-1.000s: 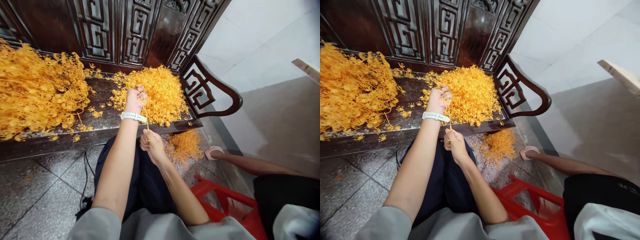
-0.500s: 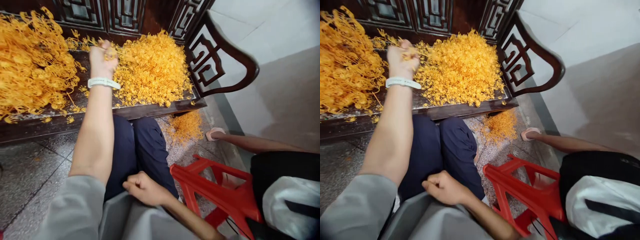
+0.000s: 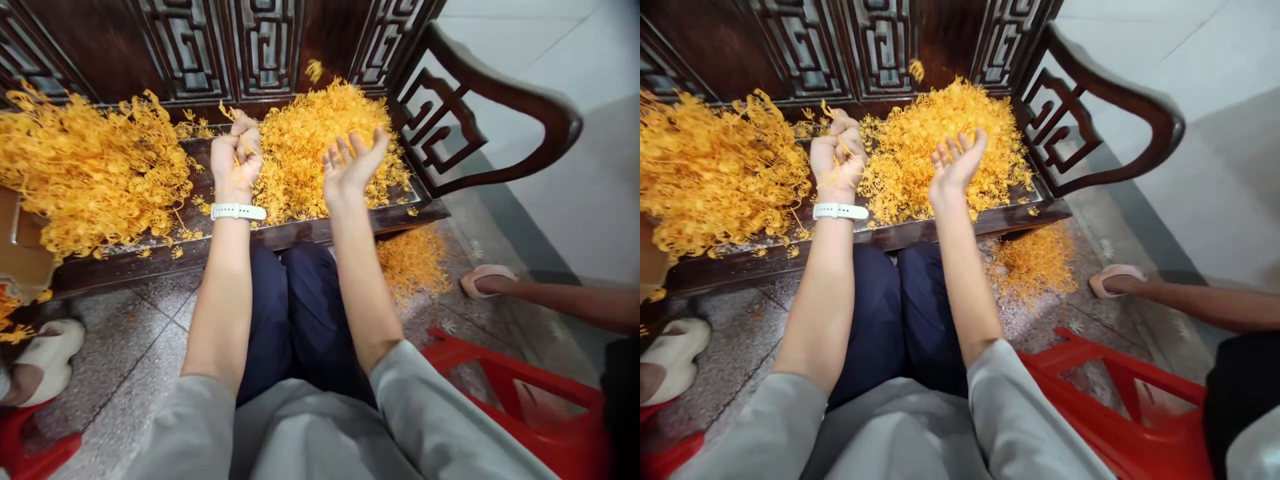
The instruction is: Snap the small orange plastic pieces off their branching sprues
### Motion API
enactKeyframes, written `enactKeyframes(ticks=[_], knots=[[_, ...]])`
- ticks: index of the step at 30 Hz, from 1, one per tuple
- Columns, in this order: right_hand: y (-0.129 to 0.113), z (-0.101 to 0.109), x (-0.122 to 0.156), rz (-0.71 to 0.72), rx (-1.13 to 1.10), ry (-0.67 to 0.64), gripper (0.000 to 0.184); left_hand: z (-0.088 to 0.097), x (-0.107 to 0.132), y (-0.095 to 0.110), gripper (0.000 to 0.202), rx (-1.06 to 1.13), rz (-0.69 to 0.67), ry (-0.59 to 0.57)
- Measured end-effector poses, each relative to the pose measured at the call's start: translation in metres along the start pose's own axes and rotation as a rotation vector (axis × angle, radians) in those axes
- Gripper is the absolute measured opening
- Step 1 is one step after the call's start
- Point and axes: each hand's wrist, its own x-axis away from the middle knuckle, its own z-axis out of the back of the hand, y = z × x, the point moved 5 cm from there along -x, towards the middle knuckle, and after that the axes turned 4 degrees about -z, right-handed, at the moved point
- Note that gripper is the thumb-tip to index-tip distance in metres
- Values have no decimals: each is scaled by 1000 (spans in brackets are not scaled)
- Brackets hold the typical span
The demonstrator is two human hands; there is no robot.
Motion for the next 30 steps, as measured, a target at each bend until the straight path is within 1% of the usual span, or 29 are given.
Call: enactKeyframes(ticks=[1, 2, 3, 4, 6, 7, 9, 11, 13, 14, 15, 17, 19, 20, 21, 22, 23, 25, 26, 27, 28, 29, 30], knots=[[22, -6, 14, -83, -43, 2, 97, -6, 2, -7, 45, 1, 13, -29], [38, -12, 34, -166, -81, -35, 89, -11, 3, -14, 45, -17, 34, -42], [50, -18, 56, -250, -129, -88, 80, -14, 3, -23, 45, -53, 57, -40], [55, -22, 78, -311, -168, -146, 71, -17, 1, -31, 46, -96, 76, -32], [52, -21, 113, -387, -243, -210, 57, -19, -4, -44, 47, -186, 82, -16], [48, -16, 124, -413, -288, -216, 52, -20, -6, -50, 48, -221, 72, -17], [41, -1, 136, -477, -393, -210, 47, -21, -10, -58, 47, -299, 60, -11], [40, 13, 143, -565, -500, -214, 46, -20, -12, -67, 44, -419, 90, 20], [41, 22, 152, -644, -589, -256, 45, -18, -13, -73, 41, -560, 121, 55], [41, 24, 159, -672, -627, -286, 45, -17, -15, -73, 40, -628, 113, 75], [40, 26, 168, -692, -650, -331, 45, -16, -17, -70, 39, -679, 76, 87], [35, 28, 193, -716, -644, -489, 45, -15, -25, -57, 36, -718, -61, 121], [27, 32, 223, -749, -619, -664, 46, -11, -32, -37, 34, -666, -177, 161], [24, 36, 236, -772, -612, -713, 47, -9, -35, -28, 34, -610, -211, 163], [23, 40, 247, -798, -614, -726, 46, -6, -38, -21, 35, -555, -202, 149], [23, 45, 254, -817, -627, -692, 45, -3, -39, -17, 37, -508, -155, 123], [24, 49, 255, -823, -640, -622, 42, -1, -39, -15, 41, -470, -102, 84], [30, 54, 243, -792, -665, -436, 33, 3, -35, -15, 51, -436, -10, 23], [33, 53, 231, -767, -687, -337, 29, 4, -32, -17, 54, -427, 15, 13], [37, 51, 218, -744, -714, -242, 31, 4, -29, -20, 55, -410, 30, 13], [42, 46, 203, -727, -740, -159, 36, 3, -25, -23, 54, -376, 41, 14], [46, 40, 188, -721, -761, -103, 41, 0, -22, -29, 53, -325, 77, 12], [50, 32, 174, -725, -775, -77, 44, -4, -18, -36, 51, -257, 136, 4]])
